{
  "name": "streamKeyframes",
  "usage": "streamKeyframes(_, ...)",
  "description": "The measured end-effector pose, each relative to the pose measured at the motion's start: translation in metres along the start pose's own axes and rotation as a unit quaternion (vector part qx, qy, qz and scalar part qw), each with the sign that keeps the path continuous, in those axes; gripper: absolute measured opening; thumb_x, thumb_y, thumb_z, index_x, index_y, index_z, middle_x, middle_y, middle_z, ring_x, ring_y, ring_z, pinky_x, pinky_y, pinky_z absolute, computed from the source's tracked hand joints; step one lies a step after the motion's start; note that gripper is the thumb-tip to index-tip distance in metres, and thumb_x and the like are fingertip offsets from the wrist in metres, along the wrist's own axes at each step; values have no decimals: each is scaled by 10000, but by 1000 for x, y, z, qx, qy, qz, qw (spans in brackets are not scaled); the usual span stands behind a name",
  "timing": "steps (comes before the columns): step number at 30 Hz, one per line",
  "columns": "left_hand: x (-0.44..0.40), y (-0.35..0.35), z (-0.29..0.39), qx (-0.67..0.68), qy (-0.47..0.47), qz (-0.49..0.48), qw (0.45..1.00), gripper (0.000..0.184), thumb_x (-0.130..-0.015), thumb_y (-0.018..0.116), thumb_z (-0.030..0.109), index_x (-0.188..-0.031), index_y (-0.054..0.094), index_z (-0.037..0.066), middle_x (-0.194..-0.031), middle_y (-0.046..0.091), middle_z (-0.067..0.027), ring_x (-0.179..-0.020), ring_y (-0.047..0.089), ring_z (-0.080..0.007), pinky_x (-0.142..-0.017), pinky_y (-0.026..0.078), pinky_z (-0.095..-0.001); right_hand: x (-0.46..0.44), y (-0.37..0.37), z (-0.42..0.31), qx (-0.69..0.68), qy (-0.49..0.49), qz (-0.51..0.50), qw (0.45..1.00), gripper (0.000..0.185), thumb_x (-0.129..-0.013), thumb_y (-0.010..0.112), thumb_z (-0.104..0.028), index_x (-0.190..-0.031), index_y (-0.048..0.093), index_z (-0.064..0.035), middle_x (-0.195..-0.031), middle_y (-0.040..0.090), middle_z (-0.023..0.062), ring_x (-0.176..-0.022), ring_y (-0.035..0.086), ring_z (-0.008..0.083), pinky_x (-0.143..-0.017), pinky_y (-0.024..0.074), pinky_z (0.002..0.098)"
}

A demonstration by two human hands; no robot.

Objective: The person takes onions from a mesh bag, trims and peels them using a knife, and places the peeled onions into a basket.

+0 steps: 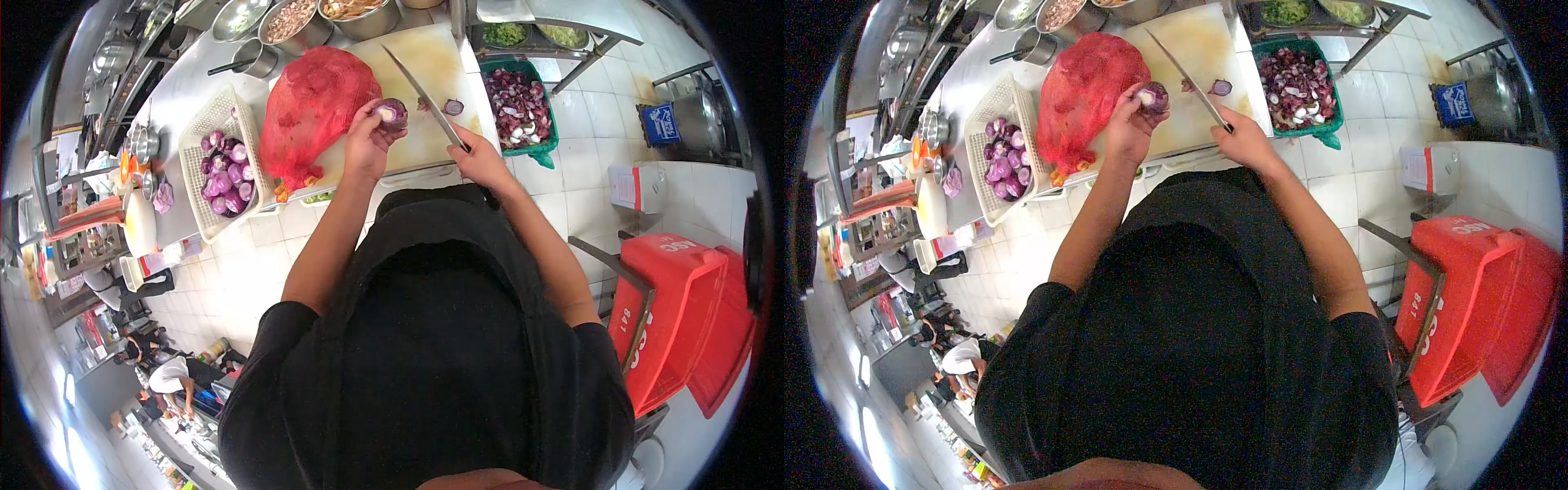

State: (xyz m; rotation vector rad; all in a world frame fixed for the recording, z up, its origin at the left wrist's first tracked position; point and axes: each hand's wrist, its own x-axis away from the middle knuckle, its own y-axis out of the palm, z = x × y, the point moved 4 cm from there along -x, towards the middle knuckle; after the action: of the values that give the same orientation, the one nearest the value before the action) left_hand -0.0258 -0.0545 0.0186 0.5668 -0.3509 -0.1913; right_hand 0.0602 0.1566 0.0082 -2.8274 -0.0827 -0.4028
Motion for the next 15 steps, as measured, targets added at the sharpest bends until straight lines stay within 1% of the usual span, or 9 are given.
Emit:
streamKeyframes(1, 2, 1, -2, 5, -4, 2, 1000, 346, -953, 478, 136, -1288, 480, 49, -1173, 629, -162, -1011, 654, -313, -834, 571, -459, 2, 2, 2, -69, 40, -27, 996, 478, -939, 547, -299, -1407, 519, -202, -670, 617, 106, -526, 605, 220, -549, 531, 361)
streamKeyframes(4, 2, 5, -6, 13, -14, 5, 1000, 337, -948, 494, 83, -1283, 470, 46, -1170, 623, -154, -1000, 662, -298, -821, 578, -464, 3, 0, -3, -77, 67, -27, 994, 484, -999, 489, -451, -1396, 536, -178, -594, 491, -3, -435, 471, 103, -432, 446, 280)
streamKeyframes(7, 0, 6, -13, 5, -21, 1, 1000, 351, -947, 507, 76, -1293, 465, 41, -1180, 619, -158, -1019, 655, -303, -838, 576, -466, 6, 3, -5, -161, 145, -19, 976, 537, -1007, 455, -541, -1302, 558, -104, -633, 470, 2, -473, 424, 94, -424, 364, 262)
streamKeyframes(9, -4, 8, -20, -14, -21, -7, 1000, 363, -948, 516, 82, -1304, 466, 38, -1192, 619, -167, -1047, 644, -315, -860, 572, -472, 6, 6, -9, -185, 167, -28, 968, 530, -1008, 432, -561, -1219, 561, -91, -648, 484, 5, -473, 425, 93, -424, 369, 263)
streamKeyframes(10, -6, 8, -24, -30, -19, 4, 999, 364, -946, 515, 70, -1305, 466, 36, -1197, 617, -170, -1055, 642, -318, -867, 571, -478, 7, 8, -11, -197, 177, -32, 964, 533, -1008, 421, -571, -1177, 563, -85, -656, 490, 7, -474, 425, 93, -425, 372, 263)
streamKeyframes(13, -12, 7, -32, -59, -18, 35, 997, 371, -941, 511, 46, -1309, 459, 31, -1222, 596, -173, -1075, 635, -322, -883, 567, -489, 11, 9, -30, -209, 136, -32, 968, 491, -1021, 405, -542, -975, 550, -75, -624, 484, 18, -425, 426, 109, -389, 367, 292)
streamKeyframes(15, -15, 3, -36, -52, -29, 48, 997, 378, -941, 507, 43, -1313, 442, 26, -1253, 562, -167, -1086, 627, -321, -886, 565, -485, 10, 7, -33, -206, 119, -26, 971, 496, -1023, 401, -538, -1003, 554, -67, -622, 487, 19, -431, 425, 110, -392, 368, 293)
